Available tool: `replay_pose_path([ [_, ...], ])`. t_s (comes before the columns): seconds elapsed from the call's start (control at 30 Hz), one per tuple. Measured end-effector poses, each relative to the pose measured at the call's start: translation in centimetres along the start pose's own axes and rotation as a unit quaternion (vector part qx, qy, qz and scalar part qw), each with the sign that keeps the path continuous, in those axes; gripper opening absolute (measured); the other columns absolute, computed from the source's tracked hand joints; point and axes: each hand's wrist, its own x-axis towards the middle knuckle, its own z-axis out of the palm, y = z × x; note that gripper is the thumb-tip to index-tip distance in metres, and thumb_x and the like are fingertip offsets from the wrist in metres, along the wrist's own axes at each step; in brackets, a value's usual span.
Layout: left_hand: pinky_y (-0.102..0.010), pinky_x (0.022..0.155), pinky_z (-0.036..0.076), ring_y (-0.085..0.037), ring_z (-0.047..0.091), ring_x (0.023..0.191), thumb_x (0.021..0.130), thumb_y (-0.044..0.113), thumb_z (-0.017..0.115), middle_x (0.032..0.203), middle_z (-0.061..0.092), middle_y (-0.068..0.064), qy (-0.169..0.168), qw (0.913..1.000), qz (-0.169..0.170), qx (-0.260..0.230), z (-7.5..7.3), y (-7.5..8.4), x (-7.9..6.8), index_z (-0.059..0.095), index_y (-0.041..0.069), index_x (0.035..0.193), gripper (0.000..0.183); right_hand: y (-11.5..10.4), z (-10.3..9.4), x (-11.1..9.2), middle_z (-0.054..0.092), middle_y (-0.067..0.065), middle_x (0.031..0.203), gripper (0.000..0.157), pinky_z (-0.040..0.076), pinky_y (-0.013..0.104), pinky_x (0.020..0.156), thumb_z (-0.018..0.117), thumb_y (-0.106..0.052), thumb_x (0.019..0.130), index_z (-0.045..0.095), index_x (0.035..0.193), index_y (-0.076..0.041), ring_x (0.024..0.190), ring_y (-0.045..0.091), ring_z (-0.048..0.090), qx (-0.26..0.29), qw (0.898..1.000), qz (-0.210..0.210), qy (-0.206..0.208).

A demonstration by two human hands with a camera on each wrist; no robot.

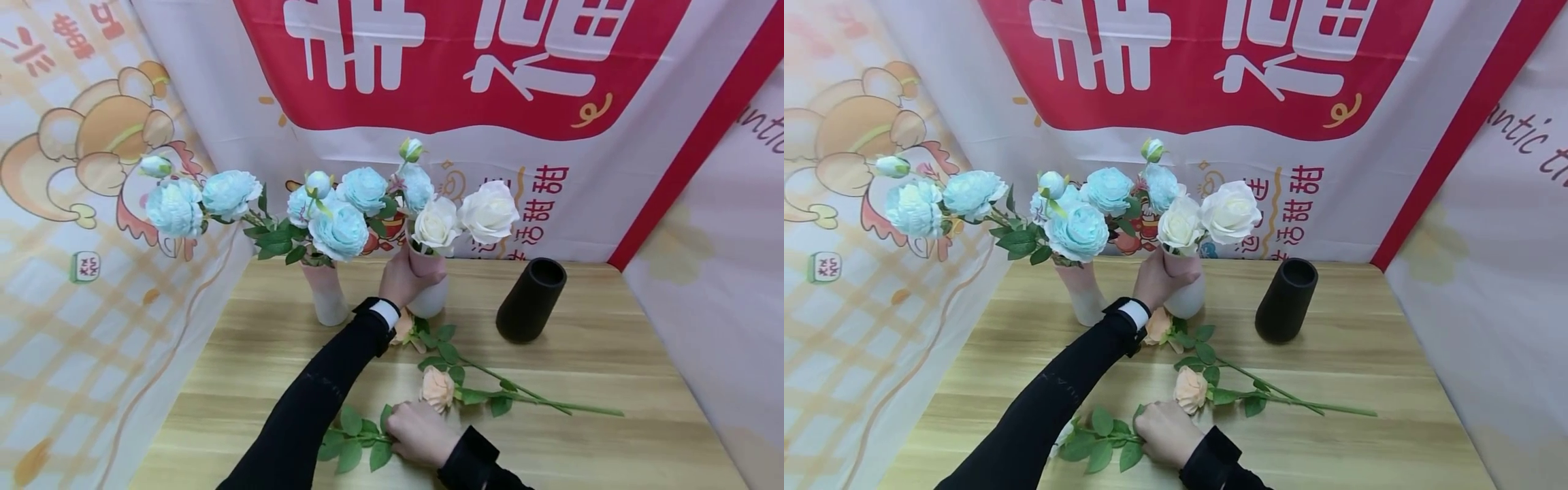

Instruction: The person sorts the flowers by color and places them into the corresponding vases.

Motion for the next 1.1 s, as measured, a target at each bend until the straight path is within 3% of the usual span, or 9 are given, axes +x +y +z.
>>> replay_pose_path([
  [0.3, -0.039, 0.089, 0.050, -0.021, 0.060, 0.107, 0.071, 0.066, 0.074, 0.124, 0.061, -0.006, -0.002, 1.0000, 0.008, -0.005, 0.6, -0.1, 0.0, 0.042, 0.014, 0.144, 0.096, 0.2, 0.3, -0.4, 0.048, -0.012, 0.064, 0.022, 0.035, 0.019, 0.048, 0.077, -0.010, 0.083, 0.063, 0.070, -0.021, 0.055, 0.001, 0.043, 0.039, 0.999, 0.010, -0.005],
  [0.47, -0.039, 0.089, 0.050, -0.021, 0.060, 0.107, 0.070, 0.068, 0.072, 0.124, 0.061, -0.006, 0.004, 1.0000, 0.004, 0.003, 0.5, -0.2, 0.0, 0.042, 0.014, 0.143, 0.096, 0.4, 0.1, -0.6, 0.047, -0.011, 0.064, 0.024, 0.032, 0.019, 0.047, 0.070, 0.002, 0.083, 0.067, 0.073, -0.020, 0.053, 0.002, 0.040, 0.046, 0.999, 0.017, -0.002],
  [0.73, -0.040, 0.088, 0.051, -0.022, 0.061, 0.107, 0.069, 0.069, 0.072, 0.124, 0.061, -0.007, 0.007, 1.0000, 0.004, 0.000, 0.6, -0.1, 0.2, 0.042, 0.013, 0.143, 0.097, 1.1, -1.5, -1.9, 0.049, -0.007, 0.066, 0.028, 0.030, 0.021, 0.044, 0.067, 0.010, 0.074, 0.069, 0.072, -0.018, 0.052, 0.003, 0.042, -0.020, 0.999, 0.024, 0.043],
  [1.1, -0.039, 0.089, 0.050, -0.021, 0.061, 0.107, 0.069, 0.068, 0.073, 0.124, 0.061, -0.006, 0.009, 0.9999, 0.005, 0.002, 0.6, -0.2, 0.1, 0.043, 0.013, 0.143, 0.096, 2.5, -5.0, -5.0, 0.057, -0.005, 0.075, 0.024, 0.031, 0.020, 0.047, 0.073, 0.007, 0.081, 0.073, 0.081, -0.017, 0.053, 0.002, 0.037, -0.093, 0.994, 0.012, 0.060],
])
